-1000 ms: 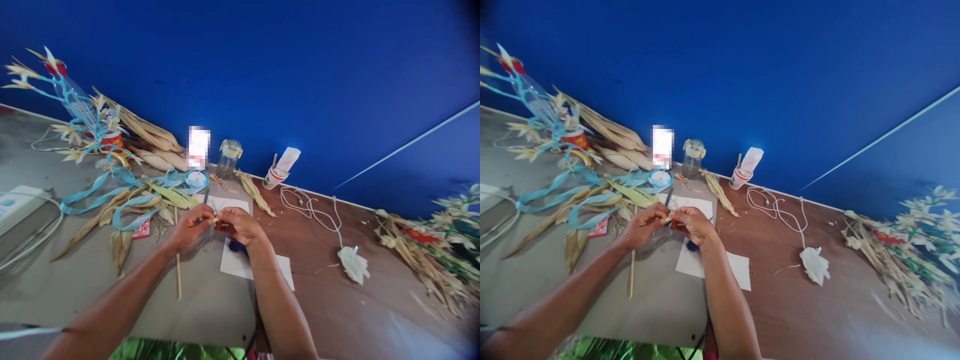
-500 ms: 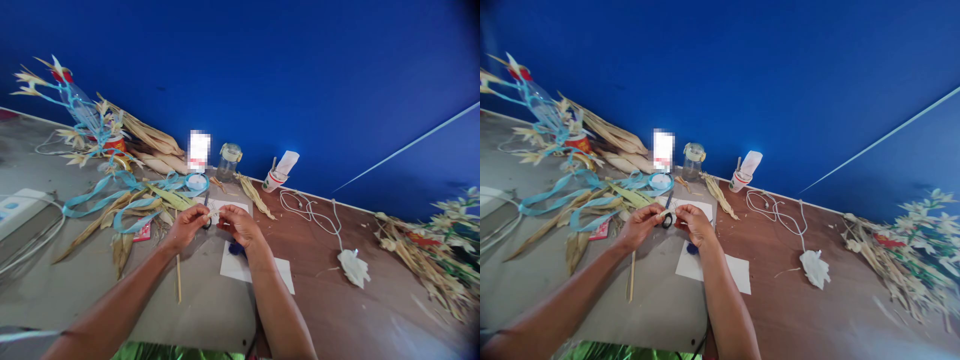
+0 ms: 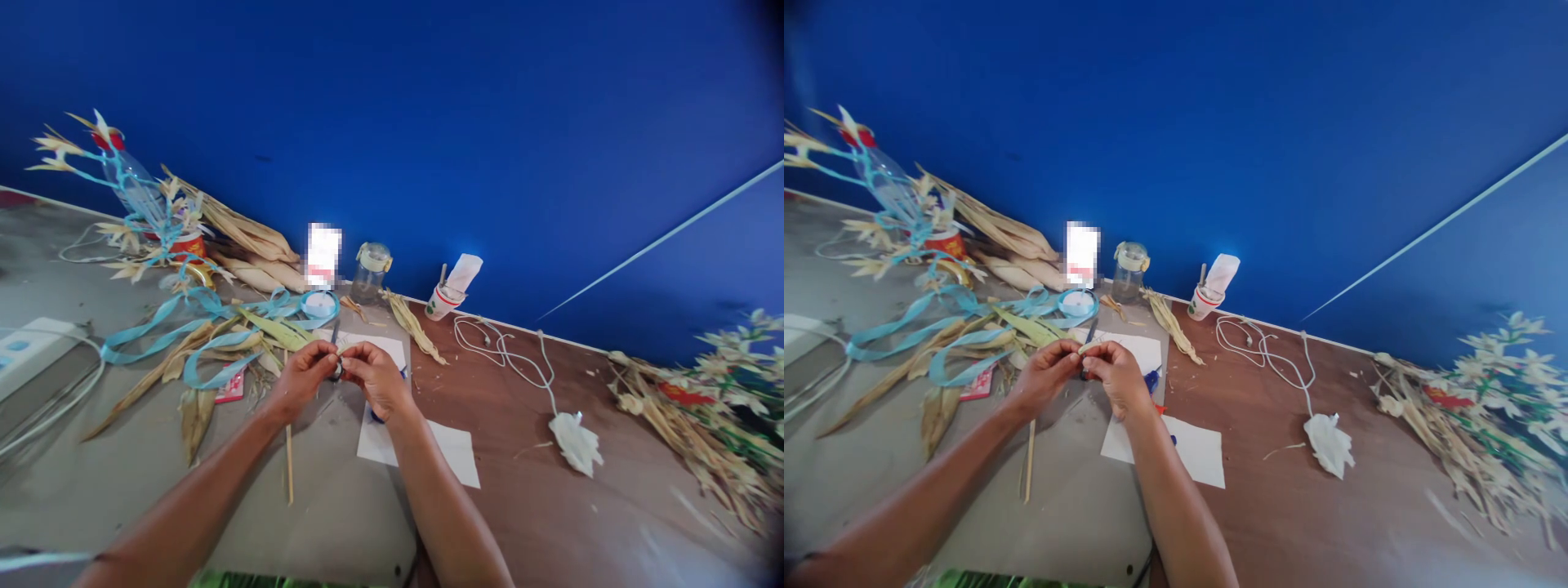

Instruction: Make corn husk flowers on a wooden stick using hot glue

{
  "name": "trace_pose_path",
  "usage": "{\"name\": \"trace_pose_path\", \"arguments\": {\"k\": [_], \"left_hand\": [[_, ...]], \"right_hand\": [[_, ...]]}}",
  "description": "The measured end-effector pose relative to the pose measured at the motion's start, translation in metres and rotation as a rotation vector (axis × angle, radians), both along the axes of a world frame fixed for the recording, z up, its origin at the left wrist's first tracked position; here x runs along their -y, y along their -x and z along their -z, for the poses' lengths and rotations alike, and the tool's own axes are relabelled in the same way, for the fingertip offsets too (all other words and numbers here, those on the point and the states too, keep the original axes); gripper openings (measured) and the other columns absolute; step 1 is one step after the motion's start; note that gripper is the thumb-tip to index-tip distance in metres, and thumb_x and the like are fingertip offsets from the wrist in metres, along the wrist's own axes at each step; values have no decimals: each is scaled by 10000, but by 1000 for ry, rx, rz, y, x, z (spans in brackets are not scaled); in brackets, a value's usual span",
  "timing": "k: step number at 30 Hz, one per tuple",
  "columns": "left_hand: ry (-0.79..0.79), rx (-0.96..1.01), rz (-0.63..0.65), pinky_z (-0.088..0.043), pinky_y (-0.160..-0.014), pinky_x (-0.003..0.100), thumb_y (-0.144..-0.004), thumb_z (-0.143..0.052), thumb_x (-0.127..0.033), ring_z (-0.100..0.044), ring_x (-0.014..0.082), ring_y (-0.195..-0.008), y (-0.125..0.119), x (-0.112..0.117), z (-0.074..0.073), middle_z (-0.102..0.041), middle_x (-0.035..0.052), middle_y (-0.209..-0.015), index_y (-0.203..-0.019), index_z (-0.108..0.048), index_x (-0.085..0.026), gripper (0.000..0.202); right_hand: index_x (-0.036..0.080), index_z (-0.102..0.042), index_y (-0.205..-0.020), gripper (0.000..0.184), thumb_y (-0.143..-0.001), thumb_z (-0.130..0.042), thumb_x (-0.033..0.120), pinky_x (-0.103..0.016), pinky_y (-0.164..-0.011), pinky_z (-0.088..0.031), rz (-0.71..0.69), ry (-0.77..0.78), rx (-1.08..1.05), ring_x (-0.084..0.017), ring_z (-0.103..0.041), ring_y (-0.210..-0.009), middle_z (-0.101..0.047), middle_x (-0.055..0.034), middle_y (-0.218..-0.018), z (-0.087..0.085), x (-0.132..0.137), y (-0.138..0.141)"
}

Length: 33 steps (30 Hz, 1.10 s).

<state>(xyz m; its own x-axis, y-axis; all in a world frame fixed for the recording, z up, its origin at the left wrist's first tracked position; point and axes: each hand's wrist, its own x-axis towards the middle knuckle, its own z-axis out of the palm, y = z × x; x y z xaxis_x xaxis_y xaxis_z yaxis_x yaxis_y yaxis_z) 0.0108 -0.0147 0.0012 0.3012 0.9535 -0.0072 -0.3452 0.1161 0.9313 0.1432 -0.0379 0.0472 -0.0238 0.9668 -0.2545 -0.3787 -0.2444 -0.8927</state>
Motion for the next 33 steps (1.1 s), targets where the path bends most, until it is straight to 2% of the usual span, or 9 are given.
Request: {"name": "trace_pose_path", "arguments": {"k": [7, 13, 22, 29, 33], "left_hand": [[3, -33, -35, -416, -590, 237, -693, -682, -324, -522, 100, -604, -1, 0, -6, -584, -2, -677, -792, -581, -144, 229], [-29, -94, -58, -392, -559, 222, -695, -675, -320, -484, 86, -553, 0, 0, -7, -550, -18, -618, -772, -600, -140, 209], [-77, -219, -35, -364, -565, 216, -728, -629, -322, -469, 89, -551, 0, -1, -10, -531, -30, -571, -733, -620, -142, 180], [-126, -250, 4, -374, -565, 235, -752, -590, -358, -489, 118, -567, 1, -1, -9, -551, -10, -584, -774, -634, -152, 212], [-157, -294, -6, -373, -538, 237, -722, -611, -357, -470, 112, -517, 0, -1, -14, -540, -20, -561, -711, -623, -157, 201]], "right_hand": [[181, -565, -652, 109, -586, -651, 188, -235, -622, -393, 135, -158, 81, -95, -483, -592, -545, 48, -619, 9, 0, 14], [191, -543, -653, 120, -592, -646, 200, -245, -613, -417, 168, -181, 54, -102, -491, -572, -534, 51, -607, 13, 1, 19], [191, -507, -618, 167, -553, -660, 198, -242, -532, -395, 157, -125, -85, -92, -490, -468, -519, 68, -541, 17, -3, 21], [194, -510, -639, 182, -553, -671, 185, -234, -473, -380, 129, -157, -179, -90, -466, -439, -506, 69, -522, 26, -10, 18], [194, -522, -639, 185, -554, -686, 198, -235, -432, -385, 80, -188, -221, -98, -467, -434, -502, 61, -518, 28, -11, 18]]}}
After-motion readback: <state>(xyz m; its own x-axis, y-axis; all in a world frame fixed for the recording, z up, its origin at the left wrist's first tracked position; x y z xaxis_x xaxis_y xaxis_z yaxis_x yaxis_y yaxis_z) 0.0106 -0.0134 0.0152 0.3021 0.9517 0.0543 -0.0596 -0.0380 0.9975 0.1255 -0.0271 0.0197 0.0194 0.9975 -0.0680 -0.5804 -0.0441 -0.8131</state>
